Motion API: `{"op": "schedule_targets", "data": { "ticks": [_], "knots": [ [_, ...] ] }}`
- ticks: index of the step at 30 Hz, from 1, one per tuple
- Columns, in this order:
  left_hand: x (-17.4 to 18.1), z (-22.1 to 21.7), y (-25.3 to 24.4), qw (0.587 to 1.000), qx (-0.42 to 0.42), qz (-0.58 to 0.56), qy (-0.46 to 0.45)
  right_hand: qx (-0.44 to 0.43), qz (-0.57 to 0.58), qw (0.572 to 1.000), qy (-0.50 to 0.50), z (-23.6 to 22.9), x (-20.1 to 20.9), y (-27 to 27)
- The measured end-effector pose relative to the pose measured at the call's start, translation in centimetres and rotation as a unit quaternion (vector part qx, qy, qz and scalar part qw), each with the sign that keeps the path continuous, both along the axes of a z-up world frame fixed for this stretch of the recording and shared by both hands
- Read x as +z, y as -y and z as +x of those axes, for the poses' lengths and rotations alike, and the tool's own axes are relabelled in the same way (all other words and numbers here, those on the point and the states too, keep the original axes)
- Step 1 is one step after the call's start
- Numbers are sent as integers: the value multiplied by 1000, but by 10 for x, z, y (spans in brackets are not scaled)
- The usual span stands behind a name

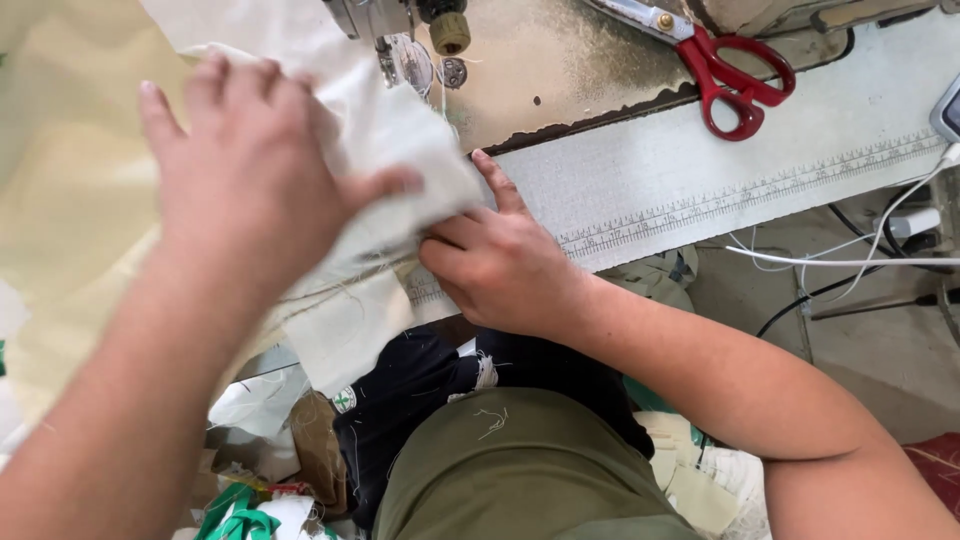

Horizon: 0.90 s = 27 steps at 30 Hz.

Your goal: Sewing green straps onto a white fabric bag using an industrial sewing machine and trimming excess thread with scissors.

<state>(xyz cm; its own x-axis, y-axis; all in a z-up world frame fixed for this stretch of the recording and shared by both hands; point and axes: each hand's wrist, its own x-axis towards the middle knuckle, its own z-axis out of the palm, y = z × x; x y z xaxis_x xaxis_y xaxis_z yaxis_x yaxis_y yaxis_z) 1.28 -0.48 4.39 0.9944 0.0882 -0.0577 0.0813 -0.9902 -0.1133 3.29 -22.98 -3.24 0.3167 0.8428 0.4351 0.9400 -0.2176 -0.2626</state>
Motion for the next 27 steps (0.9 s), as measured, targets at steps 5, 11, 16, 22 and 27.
{"op": "schedule_targets", "data": {
  "ticks": [5, 11, 16, 22, 27],
  "knots": [
    [-22, -22, -3, 968, -222, -113, 38, 2, 4, 1000, -18, -1, 1, 3],
    [-24, -9, -54, 940, -241, -137, 198, 10, 11, 1000, -1, 2, 1, 0],
    [-27, 12, -42, 934, -301, 1, 191, 3, 3, 1000, 6, 3, 2, -1],
    [-32, 11, -45, 871, -353, 190, 283, 3, 11, 1000, -1, 2, 2, -1],
    [-16, 3, -32, 864, -406, 210, 210, 8, 21, 1000, -6, 2, 2, -1]
  ]
}}
